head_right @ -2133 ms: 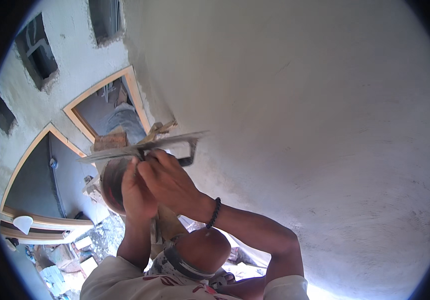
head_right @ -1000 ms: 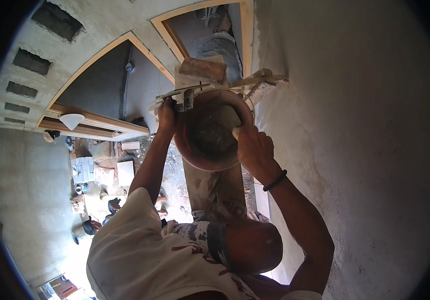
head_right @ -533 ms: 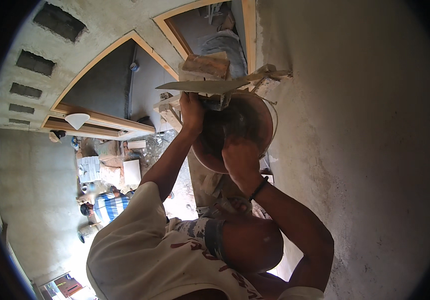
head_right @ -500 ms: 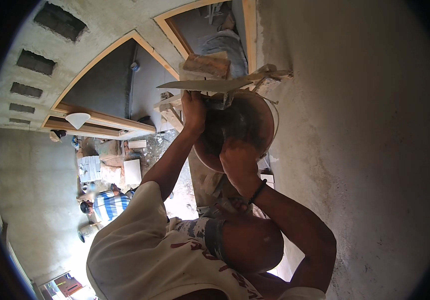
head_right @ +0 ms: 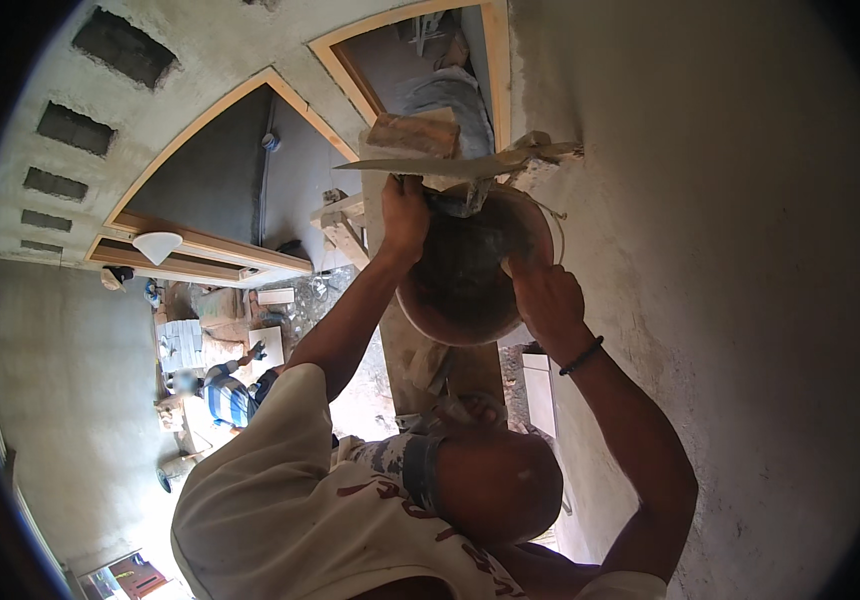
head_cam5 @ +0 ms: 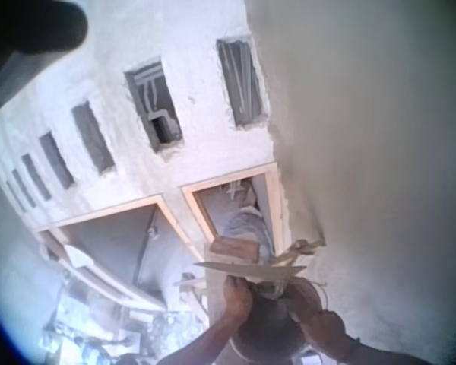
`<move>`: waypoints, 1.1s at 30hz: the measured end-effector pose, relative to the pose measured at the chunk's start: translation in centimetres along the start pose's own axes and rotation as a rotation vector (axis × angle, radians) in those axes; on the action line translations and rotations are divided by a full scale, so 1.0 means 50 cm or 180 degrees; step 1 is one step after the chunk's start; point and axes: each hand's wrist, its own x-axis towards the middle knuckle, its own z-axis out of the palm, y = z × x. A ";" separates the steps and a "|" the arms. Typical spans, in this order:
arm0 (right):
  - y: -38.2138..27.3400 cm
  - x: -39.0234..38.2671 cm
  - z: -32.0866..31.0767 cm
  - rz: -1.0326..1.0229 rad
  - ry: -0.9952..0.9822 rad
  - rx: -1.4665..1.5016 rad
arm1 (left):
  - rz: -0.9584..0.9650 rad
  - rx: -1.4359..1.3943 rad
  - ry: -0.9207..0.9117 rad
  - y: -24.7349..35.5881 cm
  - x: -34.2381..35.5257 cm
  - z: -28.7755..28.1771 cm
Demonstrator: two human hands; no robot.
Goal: The person applies plaster to a curved wall using a trowel, repeatedly loading the trowel with plaster from a bucket and smoothing it across the surface.
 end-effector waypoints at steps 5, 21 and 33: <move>-0.034 -0.020 0.038 0.0025 -0.0169 -0.0132 | 0.0337 0.0012 0.0017 0.003 0.001 -0.004; -0.014 0.022 -0.023 -0.0011 0.0330 -0.0628 | 0.0404 -0.0020 -0.0337 0.036 -0.054 0.022; 0.078 0.033 0.005 -0.0282 -0.0758 0.0328 | 0.0407 0.0328 -0.0442 0.085 -0.119 0.036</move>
